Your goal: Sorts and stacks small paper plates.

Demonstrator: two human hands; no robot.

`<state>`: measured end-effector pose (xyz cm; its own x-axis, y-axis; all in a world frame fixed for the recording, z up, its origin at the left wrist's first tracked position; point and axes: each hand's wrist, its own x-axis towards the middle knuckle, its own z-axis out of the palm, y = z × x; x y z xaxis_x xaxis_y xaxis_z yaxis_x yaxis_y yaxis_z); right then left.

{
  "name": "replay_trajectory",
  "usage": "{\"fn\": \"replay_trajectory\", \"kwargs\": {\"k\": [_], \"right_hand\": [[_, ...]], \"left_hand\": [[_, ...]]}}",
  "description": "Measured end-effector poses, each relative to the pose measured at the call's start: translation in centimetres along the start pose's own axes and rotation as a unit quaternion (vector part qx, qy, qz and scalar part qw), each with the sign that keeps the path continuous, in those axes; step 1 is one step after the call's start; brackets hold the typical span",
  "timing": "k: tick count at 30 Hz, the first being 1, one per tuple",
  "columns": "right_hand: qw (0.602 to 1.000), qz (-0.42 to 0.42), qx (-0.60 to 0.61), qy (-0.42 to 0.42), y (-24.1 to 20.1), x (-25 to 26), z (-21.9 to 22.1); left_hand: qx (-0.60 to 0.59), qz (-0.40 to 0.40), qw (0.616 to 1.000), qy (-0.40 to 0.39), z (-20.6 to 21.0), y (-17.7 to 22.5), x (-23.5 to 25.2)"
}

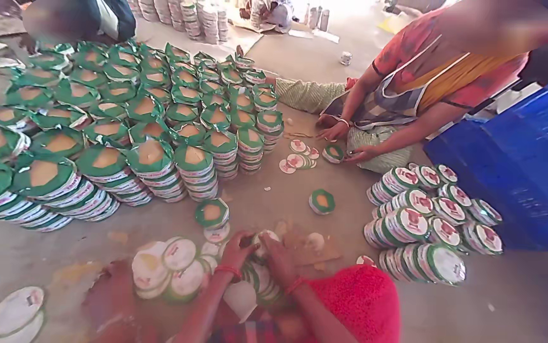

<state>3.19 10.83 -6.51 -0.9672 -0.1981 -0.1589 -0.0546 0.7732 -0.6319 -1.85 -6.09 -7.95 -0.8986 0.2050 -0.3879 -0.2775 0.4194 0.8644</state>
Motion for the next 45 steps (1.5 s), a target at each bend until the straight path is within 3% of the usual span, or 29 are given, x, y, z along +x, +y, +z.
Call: {"fn": "replay_trajectory", "kwargs": {"k": [8, 13, 25, 33, 36, 38, 40, 42, 45], "right_hand": [[0.999, -0.02, 0.024, 0.024, 0.8, -0.9, -0.3], [0.995, -0.074, 0.029, 0.06, 1.8, -1.3, 0.3], [0.992, -0.054, 0.104, -0.037, 2.1, -1.0, -1.5], [0.992, -0.064, 0.078, -0.081, 2.1, -1.0, -2.4], [0.978, -0.06, 0.2, -0.019, 2.7, -1.4, -1.7], [0.915, -0.023, 0.385, 0.119, 2.5, -1.2, -1.2], [0.854, 0.007, 0.465, 0.235, 2.8, -0.7, -0.9], [0.845, 0.021, 0.467, 0.259, 3.2, -0.5, -1.4], [0.84, 0.059, 0.498, 0.206, 3.1, -0.6, -2.2]], "left_hand": [[-0.098, -0.021, 0.994, -0.03, 0.2, 0.2, -0.1], [-0.082, -0.02, 0.996, -0.018, 0.9, 0.3, -0.6], [-0.061, 0.039, 0.997, -0.027, 1.2, -0.9, -1.4], [-0.068, 0.055, 0.995, -0.055, 1.0, -1.0, -1.4], [0.057, 0.078, 0.994, -0.051, 1.1, 0.8, -1.9], [0.181, 0.112, 0.977, -0.029, 1.9, 3.0, -2.3], [0.304, 0.129, 0.943, -0.03, 3.4, 4.3, -2.8], [0.384, 0.12, 0.914, -0.055, 4.4, 5.2, -2.8], [0.382, 0.115, 0.916, -0.046, 4.6, 5.1, -1.9]]}}
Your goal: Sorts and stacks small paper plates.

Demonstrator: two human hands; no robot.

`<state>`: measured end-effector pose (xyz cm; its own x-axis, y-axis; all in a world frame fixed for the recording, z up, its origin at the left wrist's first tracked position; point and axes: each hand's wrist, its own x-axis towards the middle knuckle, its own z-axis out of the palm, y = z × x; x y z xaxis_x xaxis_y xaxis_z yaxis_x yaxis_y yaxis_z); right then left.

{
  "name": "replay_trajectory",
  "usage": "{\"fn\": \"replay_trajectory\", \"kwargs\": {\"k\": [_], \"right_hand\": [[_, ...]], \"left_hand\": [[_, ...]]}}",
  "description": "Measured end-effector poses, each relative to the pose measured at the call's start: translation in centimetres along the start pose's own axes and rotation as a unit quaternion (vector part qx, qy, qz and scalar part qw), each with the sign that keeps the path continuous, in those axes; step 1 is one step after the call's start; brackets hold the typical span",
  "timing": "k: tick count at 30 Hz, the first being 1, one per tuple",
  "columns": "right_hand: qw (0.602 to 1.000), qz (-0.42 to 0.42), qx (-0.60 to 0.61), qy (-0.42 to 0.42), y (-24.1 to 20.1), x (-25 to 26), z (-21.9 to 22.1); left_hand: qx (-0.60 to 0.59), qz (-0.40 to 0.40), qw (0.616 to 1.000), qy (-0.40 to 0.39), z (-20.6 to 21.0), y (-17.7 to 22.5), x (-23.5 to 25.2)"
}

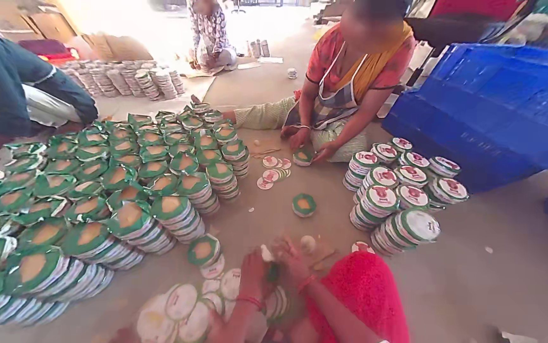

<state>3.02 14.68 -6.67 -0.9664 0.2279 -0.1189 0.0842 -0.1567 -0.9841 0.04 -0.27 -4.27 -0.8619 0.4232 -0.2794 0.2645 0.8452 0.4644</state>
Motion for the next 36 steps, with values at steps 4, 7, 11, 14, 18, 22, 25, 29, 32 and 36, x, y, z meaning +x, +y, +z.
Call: {"fn": "replay_trajectory", "kwargs": {"k": [4, 7, 11, 14, 18, 22, 25, 29, 32, 36], "right_hand": [[0.993, 0.002, -0.102, -0.052, -0.1, -0.7, 0.4], [0.986, -0.032, -0.14, -0.08, -0.5, -0.8, 1.1], [0.957, -0.027, -0.24, -0.161, -0.7, -1.5, 1.5], [0.937, -0.044, -0.29, -0.19, -0.5, -1.8, 2.1], [0.952, -0.041, -0.264, -0.147, -0.3, -2.1, 2.2], [0.906, -0.08, -0.395, -0.13, -1.0, -2.0, 1.7], [0.829, -0.022, -0.52, -0.207, -2.4, -2.0, 2.6], [0.838, -0.017, -0.509, -0.196, -1.5, -2.4, 3.1], [0.841, -0.005, -0.498, -0.21, -1.4, -2.0, 3.0], [0.821, -0.005, -0.519, -0.236, -1.5, -1.9, 2.9]], "left_hand": [[-0.012, 0.022, 1.0, -0.006, 0.2, -1.3, 0.2], [-0.043, 0.044, 0.997, 0.036, 0.2, -1.8, -0.4], [-0.057, 0.062, 0.994, 0.072, 0.3, -3.1, -1.4], [-0.045, 0.072, 0.994, 0.068, 0.7, -4.7, -1.5], [-0.032, 0.065, 0.996, 0.056, 0.8, -5.8, -1.6], [-0.026, 0.095, 0.991, 0.094, 1.4, -6.1, -1.9], [-0.001, 0.093, 0.992, 0.087, 1.1, -6.0, -2.1], [0.003, 0.089, 0.992, 0.09, 1.5, -5.7, -2.5], [-0.028, 0.069, 0.994, 0.076, 1.5, -5.6, -2.7], [-0.054, 0.046, 0.996, 0.058, 1.2, -5.3, -2.7]]}}
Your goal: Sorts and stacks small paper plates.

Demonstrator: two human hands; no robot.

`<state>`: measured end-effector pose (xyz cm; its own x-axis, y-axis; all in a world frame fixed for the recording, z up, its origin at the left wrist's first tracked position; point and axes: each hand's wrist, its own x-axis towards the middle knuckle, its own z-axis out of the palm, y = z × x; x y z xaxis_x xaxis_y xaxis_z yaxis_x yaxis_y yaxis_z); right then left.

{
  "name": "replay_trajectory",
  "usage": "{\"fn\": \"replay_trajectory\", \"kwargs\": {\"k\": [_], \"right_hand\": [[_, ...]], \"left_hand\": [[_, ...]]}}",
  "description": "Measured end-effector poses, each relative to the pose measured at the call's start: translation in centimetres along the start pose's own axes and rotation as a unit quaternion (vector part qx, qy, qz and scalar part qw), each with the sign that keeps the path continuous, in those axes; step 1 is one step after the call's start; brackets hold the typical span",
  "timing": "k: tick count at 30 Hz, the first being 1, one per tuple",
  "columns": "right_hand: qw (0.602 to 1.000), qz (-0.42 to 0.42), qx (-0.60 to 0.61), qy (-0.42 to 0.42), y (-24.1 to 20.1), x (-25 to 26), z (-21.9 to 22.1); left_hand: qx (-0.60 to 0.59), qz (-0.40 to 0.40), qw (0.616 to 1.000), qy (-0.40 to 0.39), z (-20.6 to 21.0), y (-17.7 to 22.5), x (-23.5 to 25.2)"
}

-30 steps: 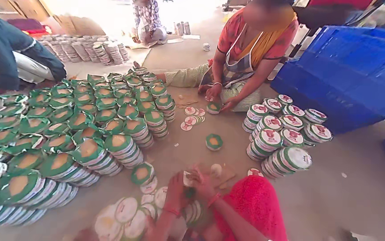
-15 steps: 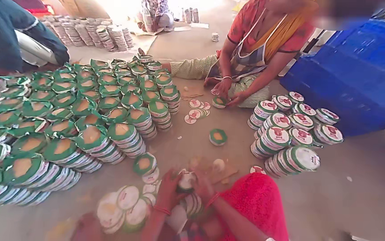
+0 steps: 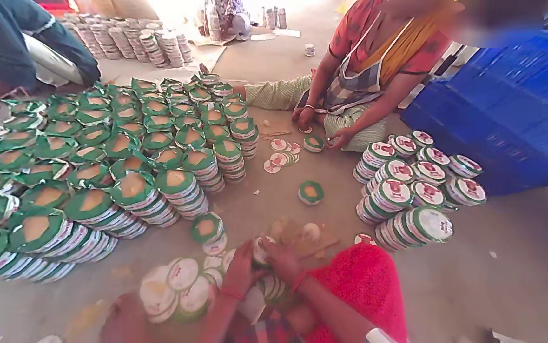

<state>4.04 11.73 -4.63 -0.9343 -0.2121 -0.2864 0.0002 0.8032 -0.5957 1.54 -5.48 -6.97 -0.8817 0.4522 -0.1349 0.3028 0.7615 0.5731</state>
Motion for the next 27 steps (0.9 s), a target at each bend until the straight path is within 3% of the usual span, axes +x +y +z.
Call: {"fn": "replay_trajectory", "kwargs": {"k": [6, 9, 11, 12, 15, 17, 20, 23, 24, 25, 26, 27], "right_hand": [[0.999, -0.022, -0.05, 0.003, 0.3, 0.3, 0.7], [0.998, 0.011, -0.056, -0.033, -0.2, 0.3, -0.2], [0.998, 0.03, 0.046, -0.003, 0.0, 0.0, -0.6], [0.986, 0.028, 0.153, 0.062, 0.8, -0.1, -0.2], [0.85, 0.017, 0.435, 0.298, 1.9, 0.5, 0.4], [0.801, 0.038, 0.498, 0.329, 1.9, 0.6, -0.5], [0.753, 0.122, 0.61, 0.214, 0.8, 0.3, -1.3], [0.614, 0.147, 0.771, 0.086, -1.2, 0.7, -2.4], [0.593, 0.133, 0.791, 0.077, -1.6, 1.2, -2.9], [0.605, 0.119, 0.782, 0.087, -2.0, 2.0, -3.5], [0.656, 0.104, 0.74, 0.104, -2.3, 2.9, -4.3], [0.741, 0.09, 0.654, 0.126, -2.8, 3.6, -5.2]], "left_hand": [[0.013, -0.086, 0.995, -0.038, -0.6, 2.3, 0.8], [0.052, -0.108, 0.991, -0.051, -0.2, 3.3, 1.5], [0.052, -0.118, 0.99, -0.05, -0.3, 3.6, 1.8], [0.047, -0.115, 0.991, -0.045, -0.4, 3.4, 1.9], [0.003, -0.095, 0.996, 0.001, -0.2, 2.2, 1.6], [-0.04, -0.085, 0.994, 0.06, -0.3, 1.9, 1.3], [-0.112, -0.04, 0.98, 0.162, -0.8, 2.7, 1.4], [-0.133, 0.009, 0.974, 0.183, -1.4, 4.5, 1.5], [-0.125, 0.012, 0.977, 0.173, -1.9, 4.9, 1.7], [-0.125, 0.015, 0.978, 0.166, -2.8, 5.1, 1.9], [-0.137, 0.022, 0.975, 0.174, -3.7, 4.8, 2.1], [-0.156, 0.024, 0.968, 0.193, -4.5, 4.3, 2.2]]}}
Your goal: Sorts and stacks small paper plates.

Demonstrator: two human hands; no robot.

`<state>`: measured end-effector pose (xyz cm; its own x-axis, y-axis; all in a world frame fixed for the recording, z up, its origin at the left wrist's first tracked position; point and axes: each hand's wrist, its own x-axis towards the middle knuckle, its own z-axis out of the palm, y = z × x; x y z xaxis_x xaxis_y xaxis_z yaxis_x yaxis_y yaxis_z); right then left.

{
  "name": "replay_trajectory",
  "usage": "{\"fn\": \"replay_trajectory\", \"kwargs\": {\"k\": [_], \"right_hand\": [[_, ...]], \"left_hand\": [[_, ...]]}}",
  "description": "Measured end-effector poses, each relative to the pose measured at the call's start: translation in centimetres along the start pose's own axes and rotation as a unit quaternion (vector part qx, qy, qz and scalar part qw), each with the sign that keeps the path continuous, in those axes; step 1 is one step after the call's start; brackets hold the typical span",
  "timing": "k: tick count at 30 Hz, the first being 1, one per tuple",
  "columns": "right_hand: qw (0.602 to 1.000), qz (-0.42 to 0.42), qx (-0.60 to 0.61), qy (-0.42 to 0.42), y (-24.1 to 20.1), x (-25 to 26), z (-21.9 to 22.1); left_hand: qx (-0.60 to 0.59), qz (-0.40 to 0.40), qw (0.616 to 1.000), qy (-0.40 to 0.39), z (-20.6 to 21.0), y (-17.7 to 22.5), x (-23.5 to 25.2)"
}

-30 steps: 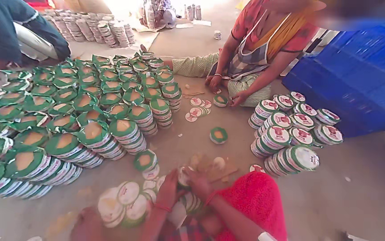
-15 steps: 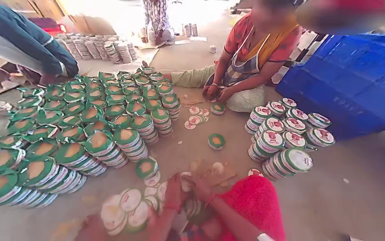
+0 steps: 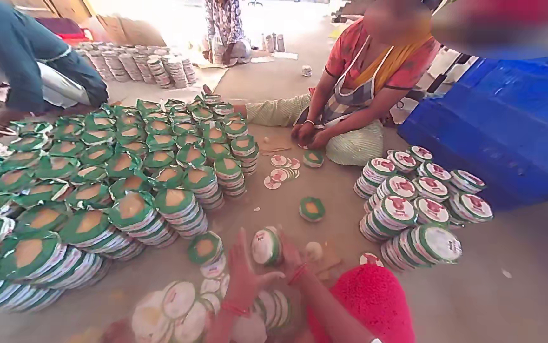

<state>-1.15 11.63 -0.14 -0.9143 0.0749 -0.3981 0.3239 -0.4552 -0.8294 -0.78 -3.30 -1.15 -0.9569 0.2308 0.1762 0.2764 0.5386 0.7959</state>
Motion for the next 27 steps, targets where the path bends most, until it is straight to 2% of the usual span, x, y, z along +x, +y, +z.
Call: {"fn": "replay_trajectory", "kwargs": {"k": [1, 2, 3, 4, 5, 6, 7, 10, 12, 14, 16, 19, 21, 22, 24, 25, 26, 27], "right_hand": [[0.986, -0.055, -0.157, -0.013, -1.0, 0.6, 0.4], [0.942, -0.111, -0.315, -0.028, -1.6, 1.5, 0.7], [0.87, -0.149, -0.469, -0.031, -1.7, 2.4, 1.2], [0.778, -0.166, -0.605, -0.029, -1.0, 3.4, 1.6], [0.699, -0.179, -0.692, -0.032, 1.0, 4.5, 1.7], [0.649, -0.172, -0.739, -0.048, 3.4, 5.3, 1.4], [0.624, -0.151, -0.764, -0.064, 5.3, 6.0, 1.2], [0.614, -0.124, -0.776, -0.08, 6.1, 6.5, 1.2], [0.617, -0.117, -0.773, -0.095, 4.8, 6.3, 1.4], [0.624, -0.147, -0.763, -0.08, 4.2, 5.9, 1.8], [0.62, -0.197, -0.757, -0.057, 5.3, 5.6, 1.7], [0.605, -0.142, -0.78, -0.075, 6.7, 6.1, 1.4], [0.623, -0.121, -0.769, -0.08, 6.0, 6.4, 1.5], [0.664, -0.12, -0.735, -0.072, 5.2, 6.5, 1.7], [0.811, -0.123, -0.57, -0.043, 3.4, 6.0, 1.8], [0.897, -0.118, -0.425, -0.031, 2.5, 5.0, 1.8], [0.958, -0.1, -0.269, -0.018, 1.8, 3.7, 1.9], [0.991, -0.062, -0.122, -0.008, 0.8, 2.3, 2.2]], "left_hand": [[-0.023, -0.001, 0.999, 0.034, -0.9, -0.5, 0.5], [-0.053, -0.01, 0.996, 0.07, -1.9, -1.2, 1.0], [-0.075, -0.023, 0.991, 0.107, -2.7, -1.9, 1.4], [-0.093, -0.041, 0.985, 0.137, -3.4, -2.7, 1.7], [-0.106, -0.059, 0.979, 0.165, -3.9, -3.4, 1.8], [-0.123, -0.084, 0.972, 0.18, -4.3, -3.6, 1.8], [-0.133, -0.101, 0.966, 0.195, -4.6, -3.8, 1.9], [-0.146, -0.112, 0.959, 0.218, -5.2, -4.6, 2.1], [-0.142, -0.096, 0.96, 0.222, -5.1, -4.9, 2.3], [-0.139, -0.094, 0.962, 0.216, -4.9, -5.0, 2.1], [-0.139, -0.108, 0.962, 0.21, -4.1, -5.3, 1.5], [-0.152, -0.148, 0.958, 0.193, -2.9, -5.5, 1.1], [-0.162, -0.156, 0.957, 0.181, -2.5, -5.1, 1.2], [-0.178, -0.152, 0.956, 0.176, -2.7, -4.9, 1.6], [-0.207, -0.126, 0.954, 0.176, -3.2, -4.6, 2.1], [-0.221, -0.109, 0.954, 0.17, -3.2, -4.3, 2.0], [-0.234, -0.092, 0.954, 0.162, -3.2, -4.1, 1.7], [-0.246, -0.078, 0.954, 0.155, -3.0, -3.8, 1.4]]}}
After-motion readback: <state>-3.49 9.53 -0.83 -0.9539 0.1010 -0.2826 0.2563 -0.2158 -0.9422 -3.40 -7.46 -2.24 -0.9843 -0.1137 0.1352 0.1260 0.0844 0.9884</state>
